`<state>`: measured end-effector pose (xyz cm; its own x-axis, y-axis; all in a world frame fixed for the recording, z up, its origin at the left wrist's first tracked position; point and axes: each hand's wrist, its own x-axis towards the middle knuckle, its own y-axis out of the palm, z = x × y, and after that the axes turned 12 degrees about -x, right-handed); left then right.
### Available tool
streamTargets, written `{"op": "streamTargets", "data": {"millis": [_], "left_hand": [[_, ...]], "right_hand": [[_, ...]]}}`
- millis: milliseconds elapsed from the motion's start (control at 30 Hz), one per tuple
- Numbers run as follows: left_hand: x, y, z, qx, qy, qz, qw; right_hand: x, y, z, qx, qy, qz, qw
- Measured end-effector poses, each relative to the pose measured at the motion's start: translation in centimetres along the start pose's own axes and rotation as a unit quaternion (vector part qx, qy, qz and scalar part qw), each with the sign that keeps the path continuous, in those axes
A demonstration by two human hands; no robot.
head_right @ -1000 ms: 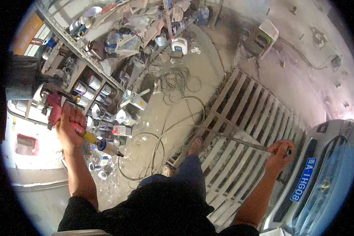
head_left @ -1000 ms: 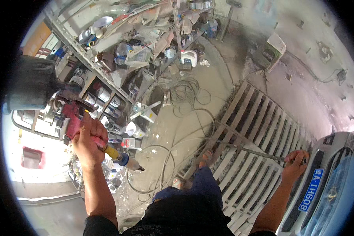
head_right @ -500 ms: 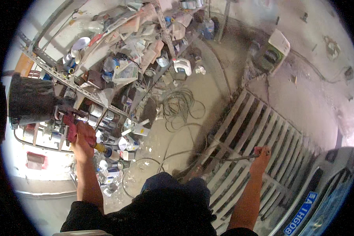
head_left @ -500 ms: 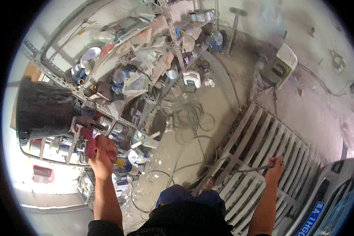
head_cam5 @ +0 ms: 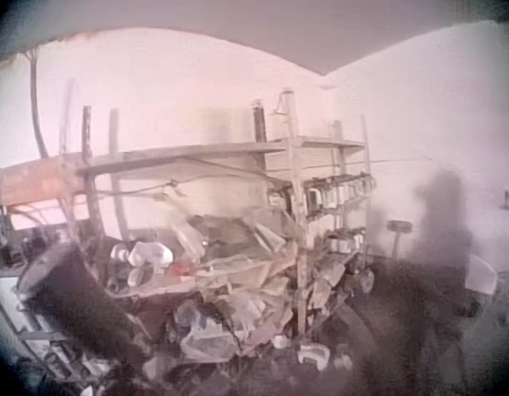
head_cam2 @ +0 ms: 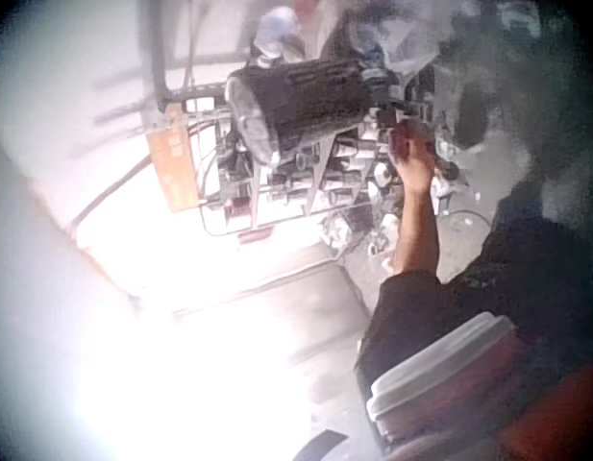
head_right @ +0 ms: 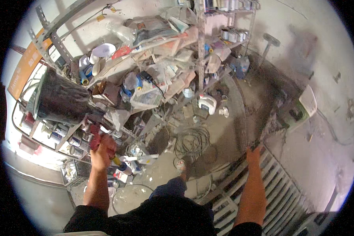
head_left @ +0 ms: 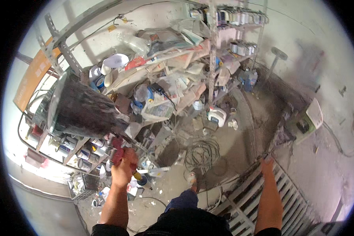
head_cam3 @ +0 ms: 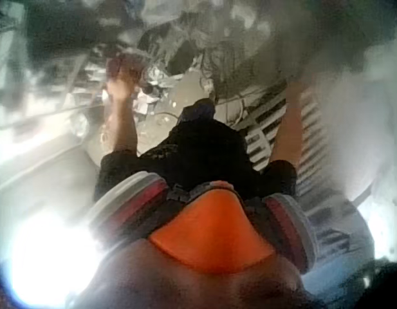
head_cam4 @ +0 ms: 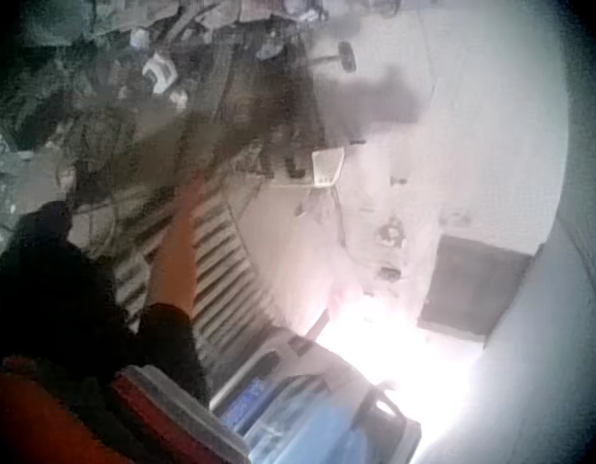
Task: The person spray paints the hood of a silver car with a silver paint using a spray gun. The person then refills the spray gun from a bucket and stirs the paint with a stick before resuming painting.
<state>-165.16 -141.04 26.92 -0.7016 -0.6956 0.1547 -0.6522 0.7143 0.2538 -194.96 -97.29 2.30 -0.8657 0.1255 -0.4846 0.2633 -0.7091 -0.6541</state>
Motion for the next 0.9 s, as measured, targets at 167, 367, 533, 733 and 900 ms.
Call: {"op": "streamTargets", "data": {"millis": [167, 367, 533, 733, 900], "left_hand": [[13.1, 5.8, 5.7, -0.104, -0.055, 0.025, 0.993], [24.6, 8.3, 3.3, 0.034, -0.086, -0.022, 0.995], [35.8, 17.9, 6.8, -0.068, -0.113, 0.01, 0.991], [46.9, 26.3, 7.2, -0.111, -0.086, -0.057, 0.988], [57.0, 29.2, 7.5, -0.035, -0.039, -0.067, 0.996]], "right_hand": [[9.3, 3.5, -14.1, -0.204, -0.042, -0.043, 0.977], [2.3, 9.3, -10.4, -0.018, 0.325, 0.236, 0.915], [9.2, 9.4, -1.2, -0.019, 0.245, 0.216, 0.945], [20.8, 7.9, 11.0, -0.009, 0.059, 0.216, 0.975], [27.1, 2.8, 18.9, 0.029, -0.025, 0.196, 0.98]]}}
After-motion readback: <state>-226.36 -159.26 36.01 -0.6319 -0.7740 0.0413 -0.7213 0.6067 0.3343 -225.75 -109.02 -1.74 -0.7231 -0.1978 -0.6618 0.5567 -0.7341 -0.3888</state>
